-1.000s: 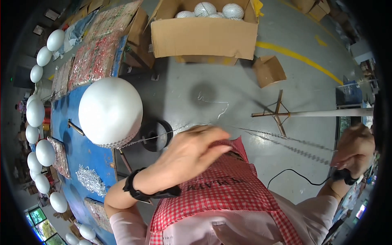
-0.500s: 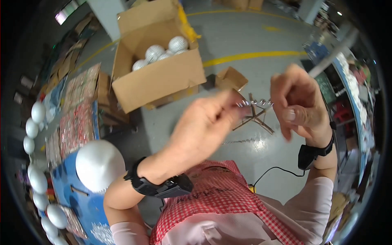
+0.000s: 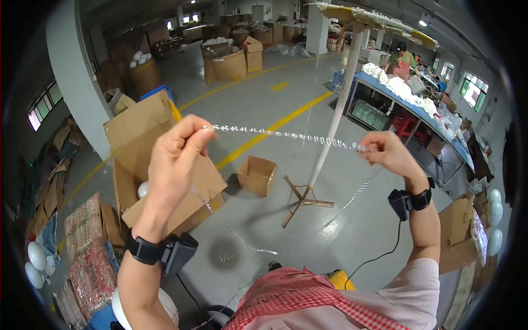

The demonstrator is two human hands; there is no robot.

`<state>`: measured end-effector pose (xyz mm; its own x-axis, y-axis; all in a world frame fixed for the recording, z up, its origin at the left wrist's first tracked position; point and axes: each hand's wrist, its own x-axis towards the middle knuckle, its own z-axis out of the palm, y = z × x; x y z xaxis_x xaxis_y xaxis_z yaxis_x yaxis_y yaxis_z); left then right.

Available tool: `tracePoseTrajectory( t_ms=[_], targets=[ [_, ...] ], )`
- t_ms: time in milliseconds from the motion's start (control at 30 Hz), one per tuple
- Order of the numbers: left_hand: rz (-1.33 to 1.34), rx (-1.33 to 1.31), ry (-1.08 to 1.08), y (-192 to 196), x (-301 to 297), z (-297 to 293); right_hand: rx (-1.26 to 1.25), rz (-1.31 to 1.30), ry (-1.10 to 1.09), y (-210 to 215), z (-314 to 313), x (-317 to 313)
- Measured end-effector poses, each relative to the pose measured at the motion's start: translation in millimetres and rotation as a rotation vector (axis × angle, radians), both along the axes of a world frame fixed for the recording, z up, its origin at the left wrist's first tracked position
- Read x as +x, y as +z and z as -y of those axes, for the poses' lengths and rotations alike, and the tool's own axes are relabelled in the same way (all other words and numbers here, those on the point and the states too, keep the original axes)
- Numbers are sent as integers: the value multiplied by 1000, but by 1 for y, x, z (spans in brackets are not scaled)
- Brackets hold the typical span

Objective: The person wraps a string of beads around a white sphere, pressing them onto the surface, and then pulls a new strand of beads to repeat the process.

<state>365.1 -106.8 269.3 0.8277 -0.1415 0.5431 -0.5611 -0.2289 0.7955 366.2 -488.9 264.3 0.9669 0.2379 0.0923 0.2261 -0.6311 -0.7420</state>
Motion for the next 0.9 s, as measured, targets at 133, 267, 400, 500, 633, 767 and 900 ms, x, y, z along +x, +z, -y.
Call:
tracePoseTrajectory(
  t_ms=[133,267,400,500,633,767,900],
  targets=[
    [115,-3,93,12,28,-20,54,201,-296,8,79,-4],
    [191,-63,196,32,59,-30,194,418,-363,29,186,-8],
    [213,-112,241,43,94,-20,527,728,-146,70,260,16],
    [267,-188,289,43,124,1,445,1120,-303,119,266,49],
    [399,-370,359,54,166,15,-317,1693,-331,189,241,106],
    [480,-477,474,65,210,11,258,1304,-213,233,220,146],
    [422,-444,573,64,276,16,-20,1037,-74,244,210,184]
  ],
)
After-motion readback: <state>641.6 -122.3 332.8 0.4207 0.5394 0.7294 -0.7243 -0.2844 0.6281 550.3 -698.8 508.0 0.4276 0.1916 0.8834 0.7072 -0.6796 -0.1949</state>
